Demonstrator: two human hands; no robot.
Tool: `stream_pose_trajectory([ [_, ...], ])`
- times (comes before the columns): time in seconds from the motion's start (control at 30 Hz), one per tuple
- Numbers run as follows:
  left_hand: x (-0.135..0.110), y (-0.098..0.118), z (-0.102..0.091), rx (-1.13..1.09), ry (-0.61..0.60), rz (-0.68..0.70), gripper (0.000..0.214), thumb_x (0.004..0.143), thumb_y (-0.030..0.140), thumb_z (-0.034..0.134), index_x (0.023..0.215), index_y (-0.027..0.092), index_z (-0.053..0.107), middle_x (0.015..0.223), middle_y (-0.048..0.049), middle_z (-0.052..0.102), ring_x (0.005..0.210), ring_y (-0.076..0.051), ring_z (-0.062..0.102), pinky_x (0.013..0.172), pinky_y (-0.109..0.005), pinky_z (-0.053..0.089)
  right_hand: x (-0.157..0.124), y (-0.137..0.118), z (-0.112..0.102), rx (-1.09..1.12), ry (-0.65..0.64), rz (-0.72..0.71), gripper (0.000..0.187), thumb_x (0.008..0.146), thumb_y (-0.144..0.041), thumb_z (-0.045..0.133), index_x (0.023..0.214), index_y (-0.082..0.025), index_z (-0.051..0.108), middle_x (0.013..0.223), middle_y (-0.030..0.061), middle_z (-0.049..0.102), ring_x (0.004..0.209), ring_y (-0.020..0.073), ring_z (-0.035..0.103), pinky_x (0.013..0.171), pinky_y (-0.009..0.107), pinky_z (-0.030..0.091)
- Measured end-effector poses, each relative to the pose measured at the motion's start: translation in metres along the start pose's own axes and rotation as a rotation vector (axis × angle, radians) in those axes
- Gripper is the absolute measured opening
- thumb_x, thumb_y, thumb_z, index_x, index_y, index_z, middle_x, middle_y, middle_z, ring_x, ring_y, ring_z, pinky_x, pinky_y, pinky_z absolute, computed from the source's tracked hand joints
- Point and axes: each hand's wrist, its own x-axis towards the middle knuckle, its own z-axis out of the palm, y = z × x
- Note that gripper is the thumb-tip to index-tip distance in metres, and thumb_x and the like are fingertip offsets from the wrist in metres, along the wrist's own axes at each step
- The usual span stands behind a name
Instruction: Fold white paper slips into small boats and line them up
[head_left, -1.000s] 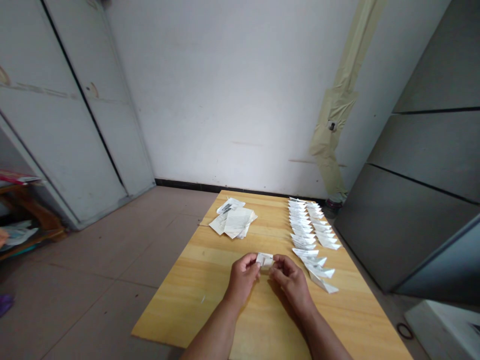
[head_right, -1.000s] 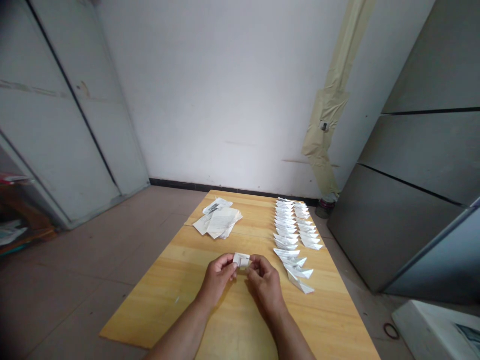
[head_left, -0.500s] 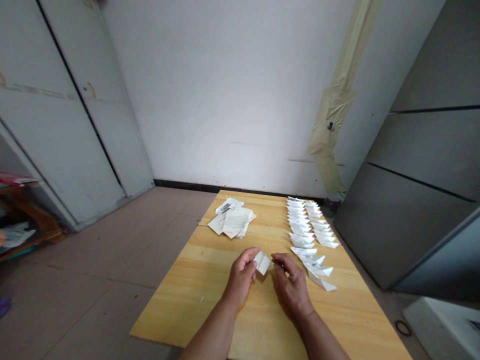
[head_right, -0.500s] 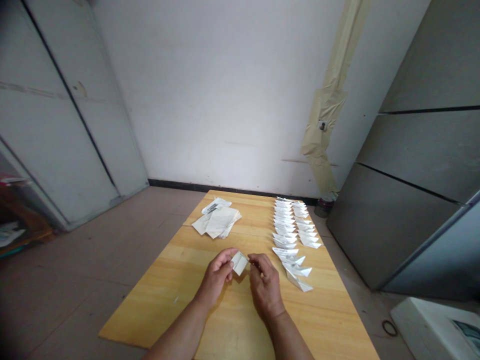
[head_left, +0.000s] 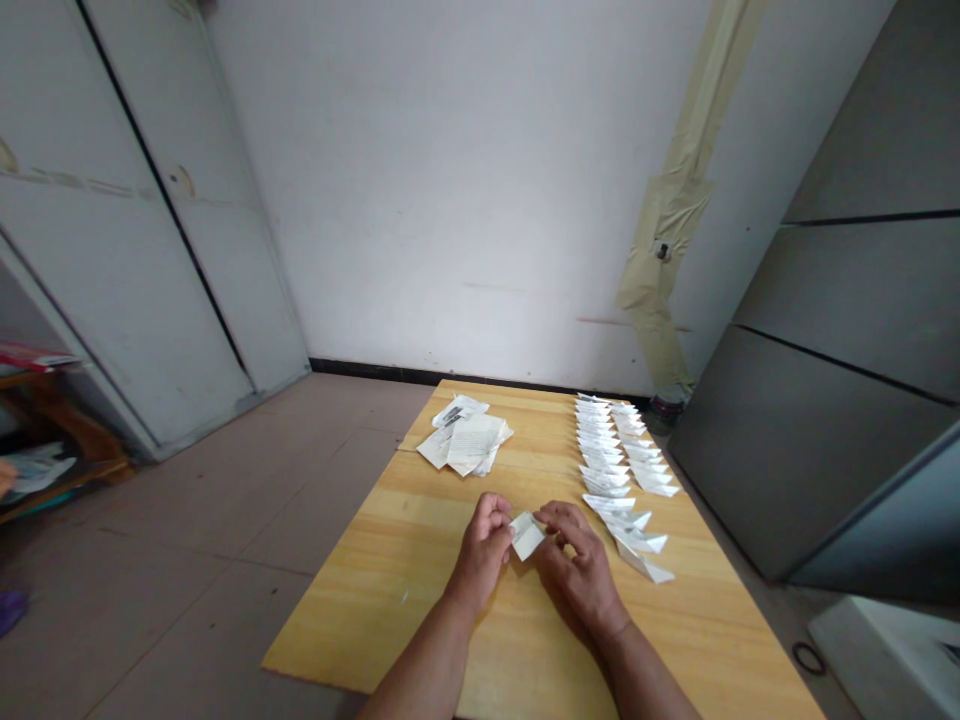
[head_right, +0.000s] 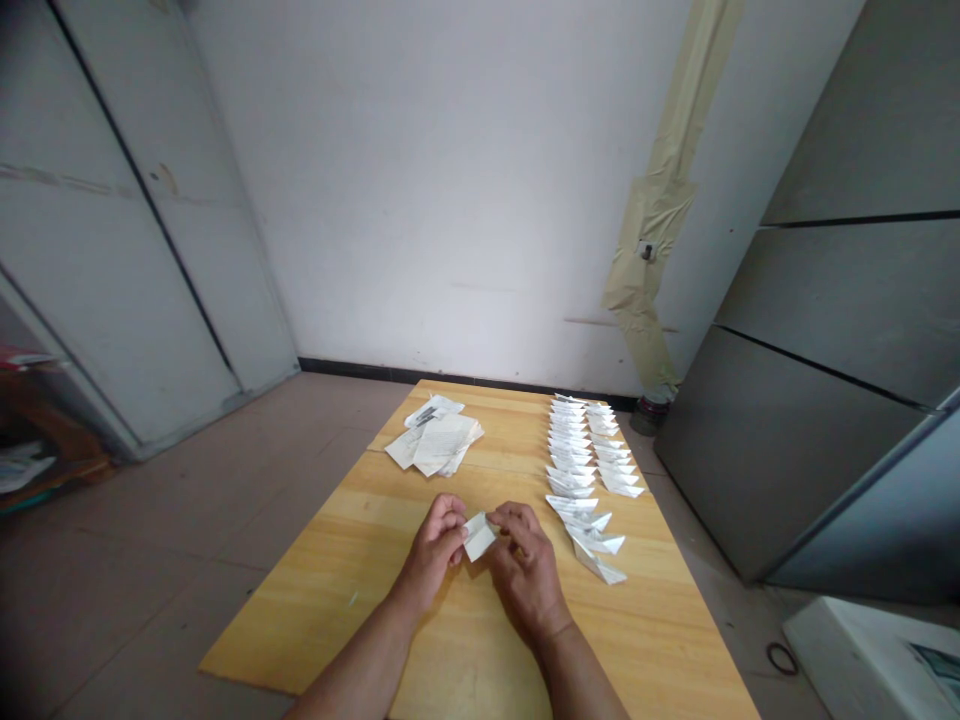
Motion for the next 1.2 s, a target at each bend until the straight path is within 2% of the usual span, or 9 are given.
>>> stream_pose_trajectory([
  [0.1,0.002,-0.004,-0.001,0.016,0.011,0.021,0.026,0.071,0.033,0.058,0.088,0.023,0.042,0.061,0.0093,0.051,0.047,-0.007,0.04,0.046,-0.018,0.029,-0.001,0.002,0.001,-0.113,-0.088,-0.118,0.021,0.085,-0.016,0.056,0.097,-0.024,0.072,0.113,0.0095,0.058,0.096,0.0207,0.06,0.077,0.03,0.051],
  [0.23,0.007,-0.01,-0.003,0.043,0.065,0.051,0.027,0.073,0.035,0.06,0.088,0.023,0.041,0.059,0.0092,0.051,0.048,-0.008,0.042,0.045,-0.019,0.031,0.0,0.003,0.001,-0.323,-0.13,-0.301,0.019,0.089,-0.014,0.055,0.09,-0.024,0.071,0.1,0.0076,0.063,0.091,0.0204,0.059,0.078,0.033,0.051],
  [0.33,0.008,-0.011,-0.004,0.033,0.065,0.046,0.027,0.073,0.034,0.061,0.089,0.023,0.042,0.061,0.0086,0.053,0.048,-0.008,0.043,0.046,-0.019,0.032,0.001,0.005,0.0,-0.362,-0.1,-0.366,0.027,0.089,-0.011,0.052,0.106,-0.024,0.067,0.103,0.0088,0.065,0.093,0.0213,0.06,0.081,0.035,0.052],
  [0.4,0.007,-0.011,-0.004,0.019,0.061,0.038,0.027,0.073,0.033,0.06,0.091,0.023,0.043,0.062,0.0083,0.054,0.048,-0.007,0.042,0.046,-0.019,0.031,0.0,0.008,-0.002,-0.358,-0.079,-0.361,0.035,0.088,-0.009,0.049,0.117,-0.024,0.063,0.114,0.0111,0.062,0.102,0.0228,0.059,0.087,0.038,0.052],
  [0.47,0.005,-0.009,-0.003,0.001,0.06,0.034,0.027,0.073,0.032,0.06,0.092,0.023,0.043,0.062,0.0083,0.054,0.047,-0.007,0.042,0.046,-0.018,0.03,-0.001,0.011,-0.004,-0.339,-0.067,-0.337,0.039,0.088,-0.008,0.047,0.12,-0.024,0.061,0.119,0.0117,0.06,0.108,0.0231,0.058,0.091,0.038,0.052],
  [0.7,0.003,-0.001,0.001,-0.044,0.061,0.016,0.03,0.069,0.03,0.061,0.092,0.022,0.043,0.059,0.0093,0.051,0.046,-0.007,0.041,0.046,-0.018,0.029,-0.002,0.018,-0.005,-0.259,-0.081,-0.274,0.036,0.085,-0.007,0.047,0.112,-0.024,0.064,0.115,0.0099,0.061,0.107,0.0212,0.059,0.091,0.035,0.052],
  [0.97,0.002,0.001,0.0,-0.022,0.072,0.002,0.031,0.068,0.028,0.059,0.094,0.022,0.043,0.058,0.0095,0.05,0.046,-0.007,0.04,0.046,-0.019,0.028,-0.002,0.01,-0.005,-0.185,-0.087,-0.187,0.034,0.083,-0.008,0.045,0.107,-0.023,0.064,0.112,0.0093,0.062,0.104,0.0203,0.06,0.088,0.032,0.052],
  [1.2,0.002,-0.001,0.0,-0.051,0.054,-0.018,0.033,0.066,0.028,0.058,0.095,0.022,0.043,0.059,0.0094,0.05,0.047,-0.007,0.039,0.046,-0.019,0.027,0.0,0.006,-0.003,-0.152,-0.119,-0.18,0.031,0.082,-0.008,0.05,0.104,-0.023,0.065,0.109,0.0081,0.062,0.1,0.0191,0.062,0.085,0.029,0.053],
])
